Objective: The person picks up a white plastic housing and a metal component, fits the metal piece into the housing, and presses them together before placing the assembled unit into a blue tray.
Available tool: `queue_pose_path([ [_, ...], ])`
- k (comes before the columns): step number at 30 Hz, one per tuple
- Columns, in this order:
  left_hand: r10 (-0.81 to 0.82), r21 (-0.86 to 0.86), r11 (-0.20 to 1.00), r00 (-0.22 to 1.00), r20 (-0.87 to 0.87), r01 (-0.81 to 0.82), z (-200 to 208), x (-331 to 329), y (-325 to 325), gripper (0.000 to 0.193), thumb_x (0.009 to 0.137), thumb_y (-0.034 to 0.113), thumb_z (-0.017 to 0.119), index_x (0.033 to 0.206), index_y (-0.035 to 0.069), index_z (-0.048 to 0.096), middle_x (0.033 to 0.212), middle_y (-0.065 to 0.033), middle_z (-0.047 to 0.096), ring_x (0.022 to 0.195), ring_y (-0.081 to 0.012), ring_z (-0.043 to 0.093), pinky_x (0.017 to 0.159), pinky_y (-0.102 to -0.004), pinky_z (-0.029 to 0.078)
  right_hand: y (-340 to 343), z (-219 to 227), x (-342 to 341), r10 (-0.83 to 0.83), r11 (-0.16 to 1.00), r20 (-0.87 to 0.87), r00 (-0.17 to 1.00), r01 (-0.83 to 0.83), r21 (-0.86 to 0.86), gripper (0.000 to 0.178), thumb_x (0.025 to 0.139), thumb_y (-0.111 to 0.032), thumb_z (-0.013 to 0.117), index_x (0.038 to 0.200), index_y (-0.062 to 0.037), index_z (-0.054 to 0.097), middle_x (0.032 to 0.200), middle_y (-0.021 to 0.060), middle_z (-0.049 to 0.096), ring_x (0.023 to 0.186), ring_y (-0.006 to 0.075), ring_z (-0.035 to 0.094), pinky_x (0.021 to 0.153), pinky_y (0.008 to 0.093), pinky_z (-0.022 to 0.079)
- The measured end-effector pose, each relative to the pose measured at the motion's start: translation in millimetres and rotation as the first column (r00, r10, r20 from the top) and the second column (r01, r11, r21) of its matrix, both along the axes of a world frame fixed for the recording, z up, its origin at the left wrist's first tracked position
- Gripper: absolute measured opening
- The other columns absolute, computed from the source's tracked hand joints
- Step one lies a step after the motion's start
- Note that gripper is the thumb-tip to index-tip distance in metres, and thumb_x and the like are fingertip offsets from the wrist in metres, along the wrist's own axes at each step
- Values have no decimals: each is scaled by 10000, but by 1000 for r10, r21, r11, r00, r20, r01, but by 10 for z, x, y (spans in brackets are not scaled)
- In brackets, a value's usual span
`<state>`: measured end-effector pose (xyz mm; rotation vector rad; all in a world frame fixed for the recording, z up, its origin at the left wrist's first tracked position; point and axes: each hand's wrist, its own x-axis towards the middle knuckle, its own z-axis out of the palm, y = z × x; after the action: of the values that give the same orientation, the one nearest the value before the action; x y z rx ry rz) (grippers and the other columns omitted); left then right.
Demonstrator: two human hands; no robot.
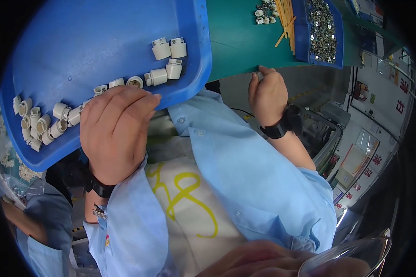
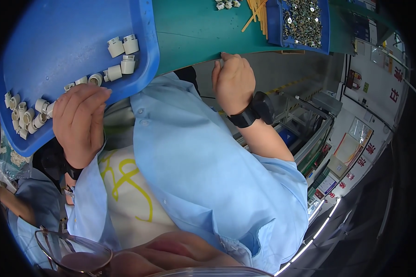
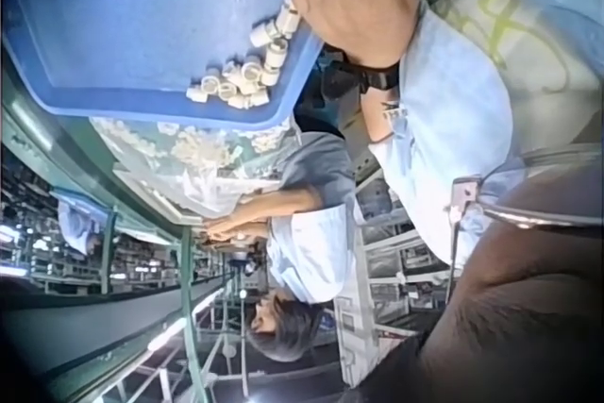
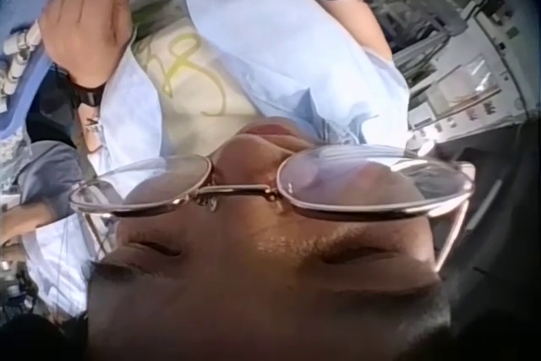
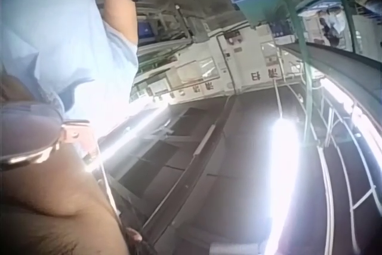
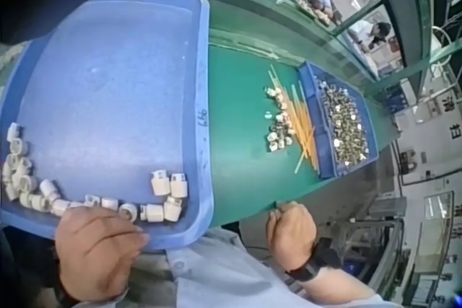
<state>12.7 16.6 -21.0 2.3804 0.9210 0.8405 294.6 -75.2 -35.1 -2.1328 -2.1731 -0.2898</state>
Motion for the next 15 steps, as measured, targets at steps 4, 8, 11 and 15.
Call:
queue_pose_path([
  [4, 3, -14, 1000, 1000, -24, -3, 30, 19, -20, 168, 703, 27, 595, 868, 58, 594, 854, -74, 600, 819, -255, 573, 701, -330, 417, 24, -2, 20, 7, 1000, 16, 1000, -7, -25, 189, 752, -27, 571, 920, 23, 498, 808, 154, 561, 709, 319, 550, 613, 374, 451],
  [8, 25, -6, 1000, 999, -41, -25, 14, 34, -19, 169, 698, 29, 597, 864, 65, 600, 846, -61, 603, 811, -244, 572, 699, -320, 416, 17, -29, 14, -7, 999, 23, 1000, 8, -48, 201, 743, -18, 572, 922, 22, 489, 803, 153, 559, 698, 322, 550, 603, 379, 452],
  [11, 33, -13, 999, 999, -37, -33, -8, 59, -19, 169, 696, 35, 601, 861, 70, 603, 843, -55, 604, 806, -239, 572, 697, -317, 417, 16, -63, 35, -19, 998, 31, 999, 21, -57, 208, 738, -12, 573, 923, 22, 485, 802, 152, 558, 694, 323, 550, 600, 380, 452],
  [15, 56, 18, 998, 997, -45, -55, -38, 61, -5, 222, 644, 52, 629, 858, 108, 616, 838, -13, 605, 791, -199, 572, 681, -299, 422, 9, -86, 62, -13, 998, 19, 1000, 14, -60, 215, 731, -5, 575, 923, 22, 482, 803, 150, 556, 693, 324, 550, 598, 381, 453],
])
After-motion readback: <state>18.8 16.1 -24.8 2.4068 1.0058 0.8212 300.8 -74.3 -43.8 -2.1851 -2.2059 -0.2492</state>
